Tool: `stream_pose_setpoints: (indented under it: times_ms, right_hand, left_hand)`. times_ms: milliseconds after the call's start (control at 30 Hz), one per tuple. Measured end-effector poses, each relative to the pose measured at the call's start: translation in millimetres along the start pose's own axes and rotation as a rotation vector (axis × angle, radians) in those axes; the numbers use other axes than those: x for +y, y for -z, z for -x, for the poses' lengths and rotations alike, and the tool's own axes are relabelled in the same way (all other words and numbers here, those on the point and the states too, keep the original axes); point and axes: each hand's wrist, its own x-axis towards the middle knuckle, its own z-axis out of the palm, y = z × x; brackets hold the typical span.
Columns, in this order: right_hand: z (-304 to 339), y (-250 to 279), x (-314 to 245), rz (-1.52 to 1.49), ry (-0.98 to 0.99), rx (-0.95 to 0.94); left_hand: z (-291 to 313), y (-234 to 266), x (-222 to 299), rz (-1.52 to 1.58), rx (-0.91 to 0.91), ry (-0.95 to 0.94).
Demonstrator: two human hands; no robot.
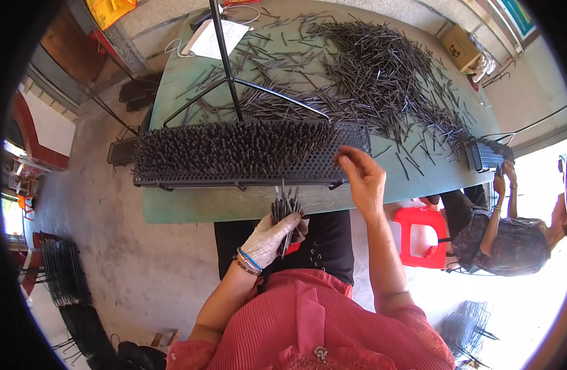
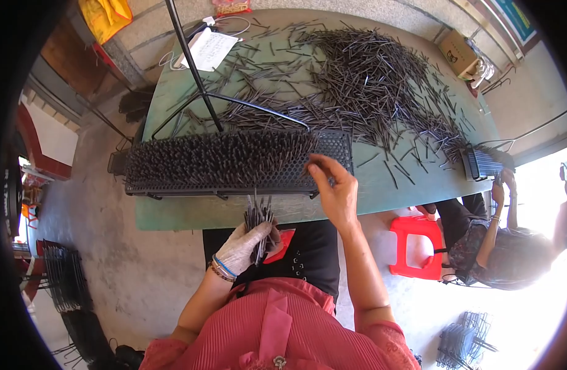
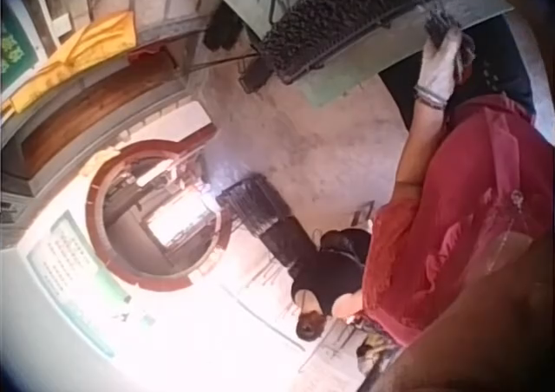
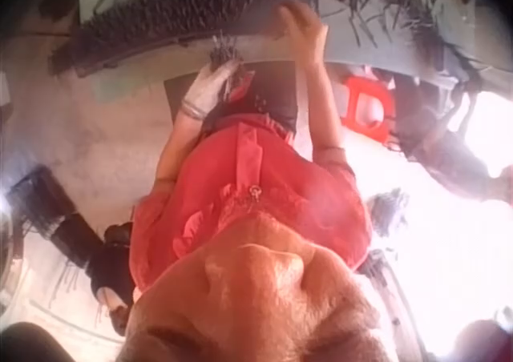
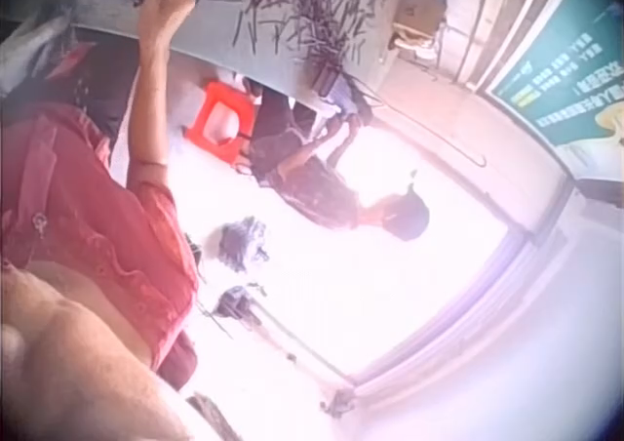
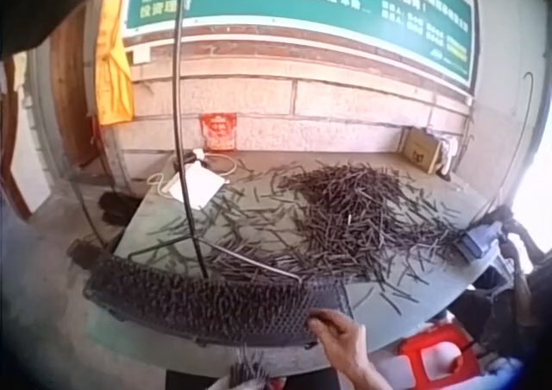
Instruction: The person is manually inserting thin metal pins into a perforated plate (jig).
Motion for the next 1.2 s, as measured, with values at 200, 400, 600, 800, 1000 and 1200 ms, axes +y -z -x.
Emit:
stream_pose_setpoints:
  times_ms: [200,400,600,800,1000,1200]
  right_hand:
    - [-36,0,6,0.09,0.154,-0.017]
    - [-50,-2,22,0.153,0.223,0.008]
    - [-51,-3,17,0.148,0.176,0.063]
    - [-50,-10,26,0.142,0.163,0.079]
    - [-51,-11,32,0.127,0.216,0.073]
    - [-48,-11,34,0.185,0.279,0.066]
  left_hand:
    - [-9,-22,14,0.042,-0.089,0.108]
    - [-32,-25,8,0.025,-0.061,0.127]
    - [-47,-20,-3,0.051,0.019,0.131]
    - [-46,-24,1,0.061,-0.028,0.133]
    - [-45,-18,-3,0.001,-0.06,0.178]
    - [-43,-24,1,0.134,-0.02,0.14]
